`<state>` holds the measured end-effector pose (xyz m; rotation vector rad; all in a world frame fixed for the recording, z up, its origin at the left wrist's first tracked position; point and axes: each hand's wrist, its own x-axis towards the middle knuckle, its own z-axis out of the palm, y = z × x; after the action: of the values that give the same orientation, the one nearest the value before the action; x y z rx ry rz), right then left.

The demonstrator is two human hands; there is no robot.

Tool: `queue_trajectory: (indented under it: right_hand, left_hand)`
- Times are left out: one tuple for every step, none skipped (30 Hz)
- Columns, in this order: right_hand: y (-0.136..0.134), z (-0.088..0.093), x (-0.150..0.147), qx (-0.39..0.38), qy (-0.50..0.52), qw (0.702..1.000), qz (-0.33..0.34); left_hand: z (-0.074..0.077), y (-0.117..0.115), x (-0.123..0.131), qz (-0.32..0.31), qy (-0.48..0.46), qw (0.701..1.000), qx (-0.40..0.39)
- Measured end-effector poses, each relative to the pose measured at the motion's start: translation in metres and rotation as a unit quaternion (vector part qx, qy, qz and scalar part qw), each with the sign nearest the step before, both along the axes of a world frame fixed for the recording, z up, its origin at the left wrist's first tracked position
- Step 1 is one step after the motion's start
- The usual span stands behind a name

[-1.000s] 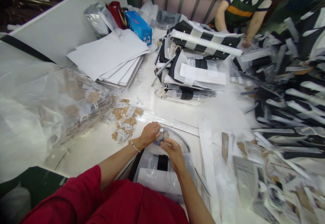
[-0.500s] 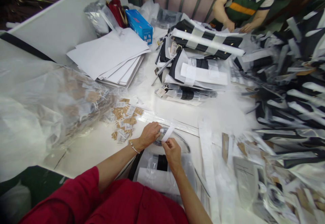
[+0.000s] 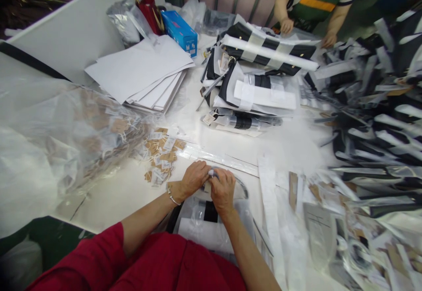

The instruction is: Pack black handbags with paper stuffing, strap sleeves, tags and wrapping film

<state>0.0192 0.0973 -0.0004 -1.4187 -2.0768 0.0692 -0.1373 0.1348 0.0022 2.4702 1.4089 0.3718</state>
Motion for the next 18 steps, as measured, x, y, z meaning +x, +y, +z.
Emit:
queue_trajectory:
  right_hand:
    - [0.004, -0.002, -0.001, 0.009, -0.003, 1.000, 0.013]
    - [0.008, -0.005, -0.001, 0.012, -0.005, 1.000, 0.027]
    - [0.011, -0.008, -0.001, 0.011, -0.004, 0.999, 0.042]
    - [0.015, -0.011, -0.001, 0.007, -0.001, 0.998, 0.057]
    - [0.017, -0.013, 0.000, 0.000, 0.005, 0.997, 0.071]
    - [0.020, -0.014, 0.001, -0.007, 0.013, 0.997, 0.081]
    - [0.021, -0.015, 0.003, -0.012, 0.020, 0.996, 0.087]
    - [0.022, -0.016, 0.005, -0.016, 0.025, 0.995, 0.091]
    - [0.023, -0.016, 0.007, -0.018, 0.026, 0.995, 0.093]
    - [0.023, -0.015, 0.009, -0.020, 0.023, 0.995, 0.095]
    - [0.023, -0.014, 0.011, -0.020, 0.020, 0.995, 0.100]
    - [0.023, -0.014, 0.013, -0.019, 0.017, 0.994, 0.107]
    - [0.023, -0.013, 0.015, -0.018, 0.016, 0.993, 0.114]
    - [0.024, -0.012, 0.017, -0.017, 0.016, 0.993, 0.118]
    - [0.024, -0.012, 0.018, -0.015, 0.015, 0.993, 0.119]
    - [0.024, -0.012, 0.019, -0.013, 0.013, 0.993, 0.118]
    - [0.024, -0.012, 0.019, -0.012, 0.010, 0.993, 0.116]
    - [0.025, -0.013, 0.019, -0.012, 0.006, 0.994, 0.112]
  left_hand:
    - [0.000, -0.001, 0.001, 0.005, 0.001, 1.000, 0.004]
    - [0.000, -0.002, 0.001, 0.011, 0.001, 1.000, 0.009]
    - [0.001, -0.002, 0.001, 0.017, 0.001, 1.000, 0.013]
    - [0.001, -0.003, 0.001, 0.021, -0.001, 1.000, 0.016]
    - [0.002, -0.003, 0.000, 0.025, -0.003, 1.000, 0.018]
    - [0.003, -0.004, -0.001, 0.029, -0.007, 0.999, 0.018]
    - [0.005, -0.004, -0.002, 0.032, -0.013, 0.999, 0.015]
    - [0.006, -0.005, -0.003, 0.036, -0.021, 0.999, 0.010]
    - [0.008, -0.007, -0.005, 0.041, -0.032, 0.999, 0.002]
    - [0.010, -0.008, -0.006, 0.047, -0.045, 0.998, -0.007]
    - [0.012, -0.010, -0.007, 0.051, -0.061, 0.997, -0.020]
    - [0.013, -0.010, -0.009, 0.052, -0.081, 0.995, -0.036]
    - [0.014, -0.010, -0.011, 0.050, -0.108, 0.991, -0.058]
    - [0.015, -0.009, -0.013, 0.050, -0.142, 0.985, -0.088]
    - [0.015, -0.005, -0.014, 0.054, -0.182, 0.974, -0.126]
    - [0.014, -0.001, -0.016, 0.066, -0.224, 0.957, -0.171]
    - [0.012, 0.006, -0.018, 0.088, -0.262, 0.936, -0.218]
    - [0.010, 0.013, -0.019, 0.119, -0.292, 0.913, -0.260]
